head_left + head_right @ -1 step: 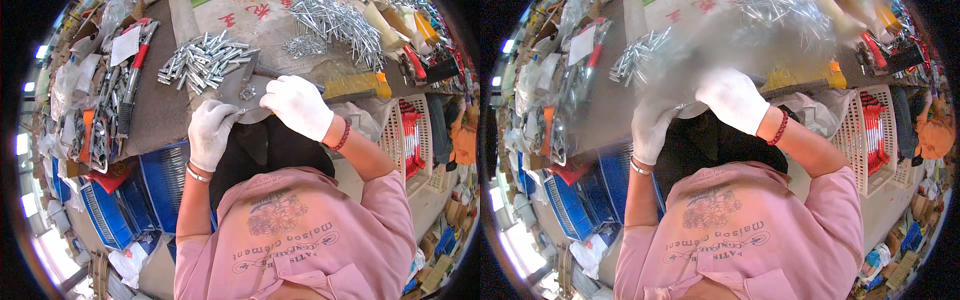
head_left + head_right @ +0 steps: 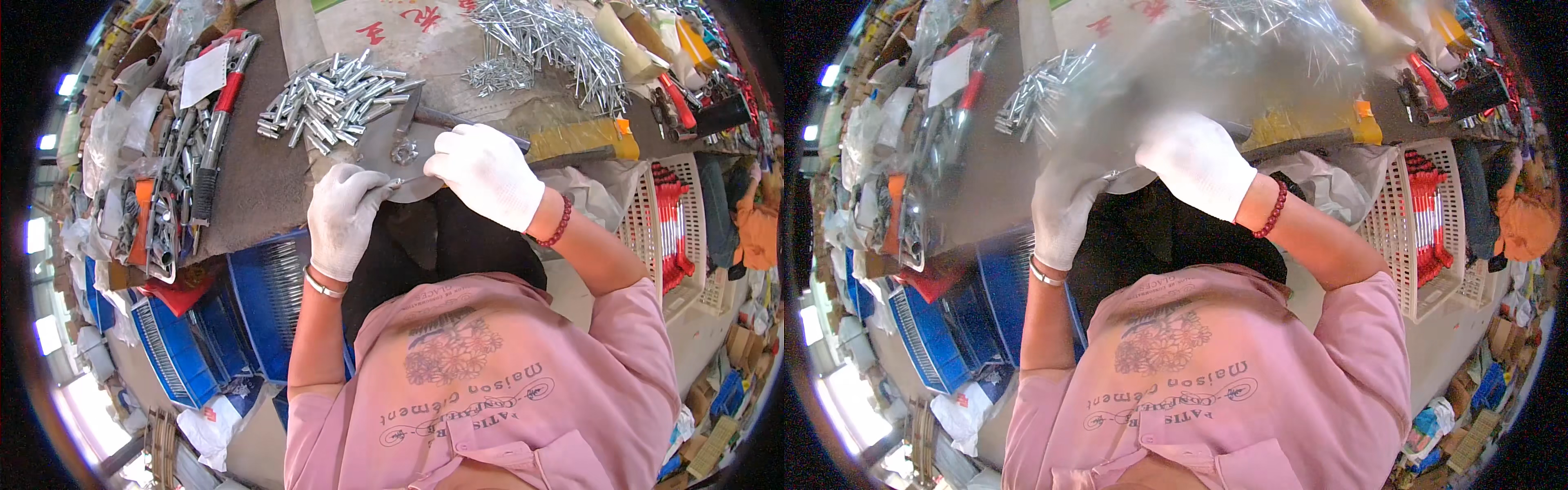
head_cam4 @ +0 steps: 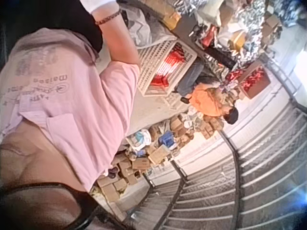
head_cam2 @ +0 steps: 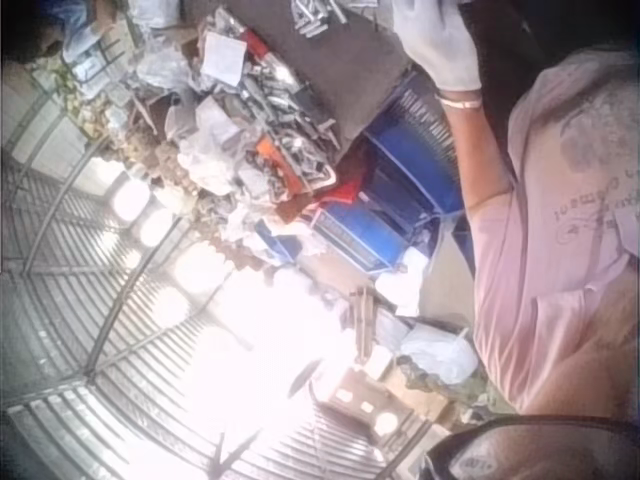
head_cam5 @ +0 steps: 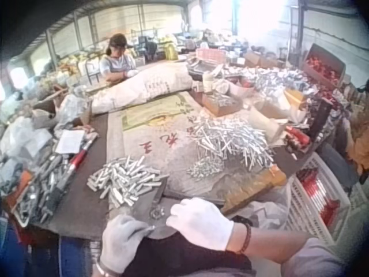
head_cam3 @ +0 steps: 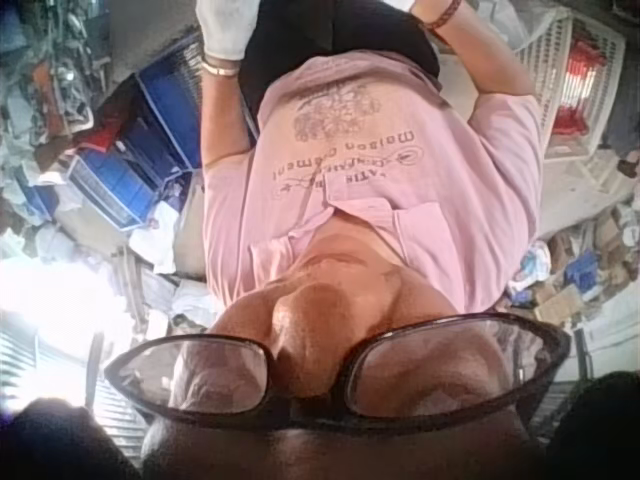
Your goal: Assembling metal hardware components by hand using a hammer.
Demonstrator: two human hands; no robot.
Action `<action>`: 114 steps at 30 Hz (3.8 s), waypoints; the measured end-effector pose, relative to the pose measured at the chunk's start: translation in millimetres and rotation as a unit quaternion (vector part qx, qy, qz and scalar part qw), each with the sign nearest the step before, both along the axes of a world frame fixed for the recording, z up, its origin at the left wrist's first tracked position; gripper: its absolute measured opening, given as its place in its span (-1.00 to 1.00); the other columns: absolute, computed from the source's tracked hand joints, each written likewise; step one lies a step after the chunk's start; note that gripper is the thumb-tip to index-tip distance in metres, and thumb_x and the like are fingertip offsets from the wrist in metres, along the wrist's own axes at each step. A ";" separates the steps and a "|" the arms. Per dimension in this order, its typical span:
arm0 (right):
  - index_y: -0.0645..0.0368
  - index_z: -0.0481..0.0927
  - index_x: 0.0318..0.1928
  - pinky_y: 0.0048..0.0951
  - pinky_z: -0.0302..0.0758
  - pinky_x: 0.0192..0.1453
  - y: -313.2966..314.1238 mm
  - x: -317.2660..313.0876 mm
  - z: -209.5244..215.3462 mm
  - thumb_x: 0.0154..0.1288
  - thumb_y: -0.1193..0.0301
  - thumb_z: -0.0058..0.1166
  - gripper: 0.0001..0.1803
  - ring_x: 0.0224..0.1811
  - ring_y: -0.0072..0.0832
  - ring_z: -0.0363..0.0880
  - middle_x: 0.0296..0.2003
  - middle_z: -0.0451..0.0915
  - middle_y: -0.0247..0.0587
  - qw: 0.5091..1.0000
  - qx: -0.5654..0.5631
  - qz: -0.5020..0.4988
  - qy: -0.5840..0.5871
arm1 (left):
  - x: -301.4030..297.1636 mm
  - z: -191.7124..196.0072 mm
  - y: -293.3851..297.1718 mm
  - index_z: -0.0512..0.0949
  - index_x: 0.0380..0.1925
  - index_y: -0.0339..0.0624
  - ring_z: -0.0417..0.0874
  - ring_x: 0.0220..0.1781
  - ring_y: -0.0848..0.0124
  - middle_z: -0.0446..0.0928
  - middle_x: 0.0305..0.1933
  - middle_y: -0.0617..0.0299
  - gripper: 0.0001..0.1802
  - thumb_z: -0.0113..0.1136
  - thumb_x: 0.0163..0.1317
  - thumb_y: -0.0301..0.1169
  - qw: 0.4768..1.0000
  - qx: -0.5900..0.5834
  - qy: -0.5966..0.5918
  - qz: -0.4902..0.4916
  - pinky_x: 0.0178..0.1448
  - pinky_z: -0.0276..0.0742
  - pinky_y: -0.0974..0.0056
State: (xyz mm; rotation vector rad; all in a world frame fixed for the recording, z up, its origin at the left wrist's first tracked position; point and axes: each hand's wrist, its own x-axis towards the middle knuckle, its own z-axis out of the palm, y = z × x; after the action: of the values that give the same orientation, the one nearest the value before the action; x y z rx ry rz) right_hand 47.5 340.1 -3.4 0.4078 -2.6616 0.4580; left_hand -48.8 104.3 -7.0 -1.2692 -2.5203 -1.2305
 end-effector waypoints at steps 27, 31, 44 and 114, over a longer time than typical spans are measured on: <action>0.01 0.67 -0.28 -0.16 0.68 -0.10 85.0 -54.3 -9.8 0.27 0.40 0.24 -0.97 -0.19 -0.17 0.72 -0.29 0.66 -0.26 0.971 0.137 -0.191 -0.040 | 7.0 -3.3 -0.1 0.73 -0.30 -0.06 0.70 -0.16 0.10 0.62 -0.27 0.15 -0.86 0.50 0.14 -0.49 1.000 0.005 0.012 0.014 -0.07 0.59 0.10; 0.15 0.73 -0.14 -0.38 0.67 -0.14 40.3 -32.0 18.8 0.34 0.48 0.29 -0.89 -0.29 -0.46 0.74 -0.30 0.75 -0.22 0.975 -0.178 -0.112 -0.069 | 7.2 -3.7 -1.3 0.73 -0.26 -0.04 0.70 -0.15 0.09 0.62 -0.24 0.15 -0.82 0.49 0.13 -0.49 0.999 0.002 0.039 0.022 -0.07 0.60 0.09; 0.13 0.74 -0.25 -0.19 0.53 0.26 -37.9 -19.0 -7.1 0.18 0.54 0.36 -0.89 0.06 -0.16 0.67 -0.10 0.72 -0.22 0.981 -0.193 -0.015 -0.013 | 5.6 -12.9 -3.3 0.69 -0.26 -0.03 0.68 -0.15 0.07 0.60 -0.22 0.18 -0.81 0.45 0.11 -0.51 0.999 0.010 0.030 0.028 -0.08 0.61 0.07; 0.22 0.67 0.08 -0.52 0.42 -0.43 -47.4 45.0 12.9 0.41 0.46 0.17 -0.73 -0.52 -0.67 0.49 -0.47 0.62 -0.36 0.770 -0.464 -0.077 -0.431 | 54.3 -20.3 -2.2 0.66 0.22 -0.23 0.68 -0.31 0.39 0.68 -0.28 0.14 -0.58 0.29 0.37 -0.65 0.955 0.105 -0.217 0.171 -0.14 0.61 0.31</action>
State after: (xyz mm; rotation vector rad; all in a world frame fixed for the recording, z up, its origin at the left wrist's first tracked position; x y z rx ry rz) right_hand 92.5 292.8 9.5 -0.4479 -2.6868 2.1849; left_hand 5.5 102.1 -27.3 -0.5274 -2.6274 -1.7723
